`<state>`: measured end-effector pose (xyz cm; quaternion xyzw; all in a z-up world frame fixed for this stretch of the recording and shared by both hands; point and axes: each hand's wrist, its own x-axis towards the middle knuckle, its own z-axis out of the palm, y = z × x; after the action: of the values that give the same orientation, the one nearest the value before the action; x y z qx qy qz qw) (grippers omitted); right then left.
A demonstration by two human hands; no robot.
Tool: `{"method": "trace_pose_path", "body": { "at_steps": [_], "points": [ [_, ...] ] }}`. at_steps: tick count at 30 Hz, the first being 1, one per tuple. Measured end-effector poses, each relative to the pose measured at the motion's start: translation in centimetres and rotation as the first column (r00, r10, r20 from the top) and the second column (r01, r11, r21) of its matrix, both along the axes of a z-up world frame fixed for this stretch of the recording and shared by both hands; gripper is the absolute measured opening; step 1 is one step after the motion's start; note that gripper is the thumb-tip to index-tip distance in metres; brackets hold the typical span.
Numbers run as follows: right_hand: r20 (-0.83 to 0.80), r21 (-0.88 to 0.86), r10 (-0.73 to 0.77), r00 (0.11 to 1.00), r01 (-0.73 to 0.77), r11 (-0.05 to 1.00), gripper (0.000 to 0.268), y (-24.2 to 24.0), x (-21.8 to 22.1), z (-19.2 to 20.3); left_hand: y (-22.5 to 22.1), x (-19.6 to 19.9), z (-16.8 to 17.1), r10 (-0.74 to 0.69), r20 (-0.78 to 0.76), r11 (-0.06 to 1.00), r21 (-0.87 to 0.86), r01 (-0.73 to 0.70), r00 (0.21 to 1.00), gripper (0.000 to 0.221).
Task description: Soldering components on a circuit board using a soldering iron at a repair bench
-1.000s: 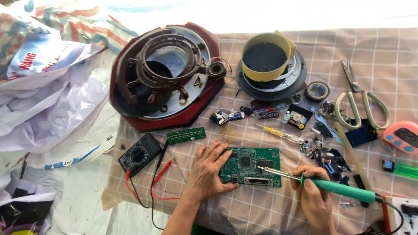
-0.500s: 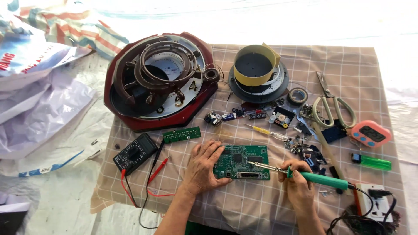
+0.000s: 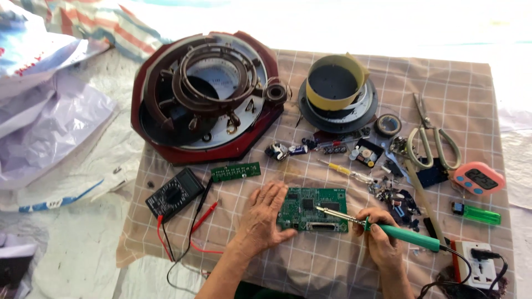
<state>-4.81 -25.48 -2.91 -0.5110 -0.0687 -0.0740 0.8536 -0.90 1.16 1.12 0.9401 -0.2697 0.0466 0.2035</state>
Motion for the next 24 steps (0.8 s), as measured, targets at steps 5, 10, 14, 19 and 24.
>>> {"method": "trace_pose_path", "body": {
  "at_steps": [5,10,14,19,24],
  "points": [
    [0.017,0.0,0.001,1.0,-0.001,1.0,0.02,0.2,-0.2,1.0,1.1,-1.5,-2.0,0.168,0.087,0.974,0.136,-0.179,0.982,0.101],
    [-0.043,0.004,-0.018,0.999,0.018,1.0,0.013,0.3,-0.6,1.6,1.5,-2.1,-2.1,0.161,0.057,0.976,0.141,-0.168,0.985,0.087],
    [-0.06,-0.063,-0.02,0.998,0.016,0.998,0.013,0.7,-0.7,1.4,1.4,-1.9,-0.8,0.147,0.051,0.983,0.104,-0.152,0.988,0.076],
    [-0.079,-0.026,-0.074,0.994,0.072,0.997,0.014,1.0,-0.5,1.4,1.1,-1.6,-0.2,0.164,0.105,0.98,0.097,-0.174,0.981,0.071],
    [-0.113,-0.09,-0.104,0.988,0.094,0.992,0.016,0.7,-0.6,0.6,1.1,-1.6,-0.2,0.164,0.082,0.979,0.107,-0.172,0.983,0.072]
  ]
}}
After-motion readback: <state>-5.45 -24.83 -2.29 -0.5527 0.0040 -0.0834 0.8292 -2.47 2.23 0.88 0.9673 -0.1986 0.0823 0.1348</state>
